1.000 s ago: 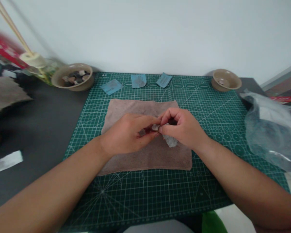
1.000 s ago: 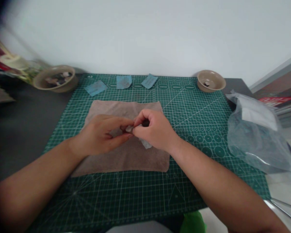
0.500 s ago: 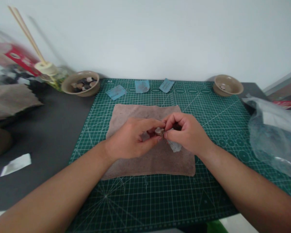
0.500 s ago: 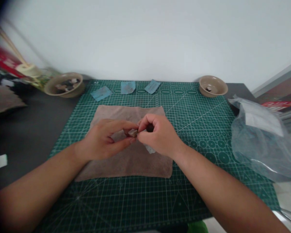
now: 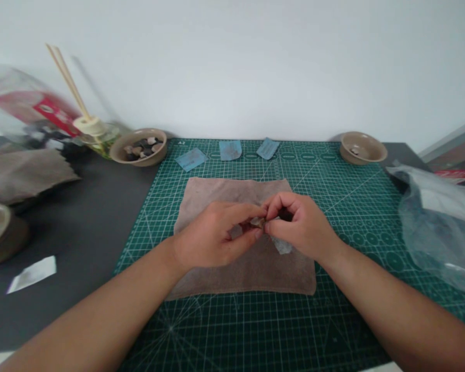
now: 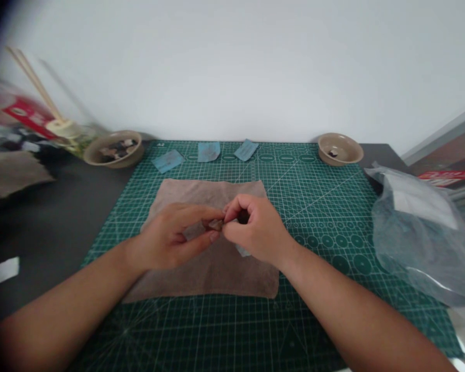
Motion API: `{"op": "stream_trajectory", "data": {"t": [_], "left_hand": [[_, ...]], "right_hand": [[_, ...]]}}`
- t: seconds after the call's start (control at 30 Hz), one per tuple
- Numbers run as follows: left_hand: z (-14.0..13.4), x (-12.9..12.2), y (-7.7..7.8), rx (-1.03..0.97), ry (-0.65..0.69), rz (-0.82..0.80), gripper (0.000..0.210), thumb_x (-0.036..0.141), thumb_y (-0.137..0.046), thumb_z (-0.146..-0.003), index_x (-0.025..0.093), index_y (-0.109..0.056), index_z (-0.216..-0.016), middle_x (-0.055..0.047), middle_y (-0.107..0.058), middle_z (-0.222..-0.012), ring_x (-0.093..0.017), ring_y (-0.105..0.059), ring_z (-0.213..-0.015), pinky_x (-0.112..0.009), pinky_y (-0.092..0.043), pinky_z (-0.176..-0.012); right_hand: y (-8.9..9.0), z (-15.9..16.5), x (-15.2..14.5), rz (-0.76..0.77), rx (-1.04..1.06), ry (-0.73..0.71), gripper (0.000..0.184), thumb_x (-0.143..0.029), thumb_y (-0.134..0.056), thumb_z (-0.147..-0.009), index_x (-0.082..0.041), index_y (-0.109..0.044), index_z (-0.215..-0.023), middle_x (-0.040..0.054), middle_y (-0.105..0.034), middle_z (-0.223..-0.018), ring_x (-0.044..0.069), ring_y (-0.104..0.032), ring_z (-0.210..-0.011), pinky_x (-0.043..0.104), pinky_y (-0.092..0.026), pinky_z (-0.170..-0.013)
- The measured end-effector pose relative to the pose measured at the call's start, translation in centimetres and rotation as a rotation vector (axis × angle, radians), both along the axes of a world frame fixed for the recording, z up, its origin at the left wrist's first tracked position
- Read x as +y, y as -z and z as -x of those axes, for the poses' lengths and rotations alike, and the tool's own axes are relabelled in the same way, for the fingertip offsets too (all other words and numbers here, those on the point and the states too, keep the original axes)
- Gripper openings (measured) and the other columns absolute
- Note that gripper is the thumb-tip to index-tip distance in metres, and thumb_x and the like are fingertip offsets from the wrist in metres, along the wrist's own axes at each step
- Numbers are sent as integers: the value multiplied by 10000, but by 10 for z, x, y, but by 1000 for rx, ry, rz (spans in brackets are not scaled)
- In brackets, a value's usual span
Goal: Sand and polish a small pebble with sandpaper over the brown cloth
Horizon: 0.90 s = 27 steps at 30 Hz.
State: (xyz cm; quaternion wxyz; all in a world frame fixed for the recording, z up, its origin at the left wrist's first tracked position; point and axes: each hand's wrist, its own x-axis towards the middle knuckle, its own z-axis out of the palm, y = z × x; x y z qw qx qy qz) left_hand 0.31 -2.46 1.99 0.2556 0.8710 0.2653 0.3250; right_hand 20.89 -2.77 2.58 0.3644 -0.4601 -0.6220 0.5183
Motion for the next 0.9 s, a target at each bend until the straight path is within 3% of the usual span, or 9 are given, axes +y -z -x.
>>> {"op": "stream_trajectory", "data": {"t": [0.63, 0.9], "left_hand": [[-1, 0, -4, 4, -2, -40, 225, 93, -584, -877, 160, -626, -1088, -5, -709, -820, -121, -665, -700, -237, -517, -648], [0, -1, -4, 34, -4, -31, 324, 58, -550, -833, 177, -610, -1128, -12, -726, -855, -140, -687, -734, -252, -531, -672]], "right_hand": [[-1, 2, -1, 29, 41, 12, 100, -134, -656, -642, -213, -606, -679, 7, -718, -791, 172, -636, -751, 299, -478, -691], [0, 3, -2, 28, -1, 32, 82, -153, -649, -648, -212, -611, -690, 16, -702, -785, 183, -623, -770, 317, -478, -726]]}}
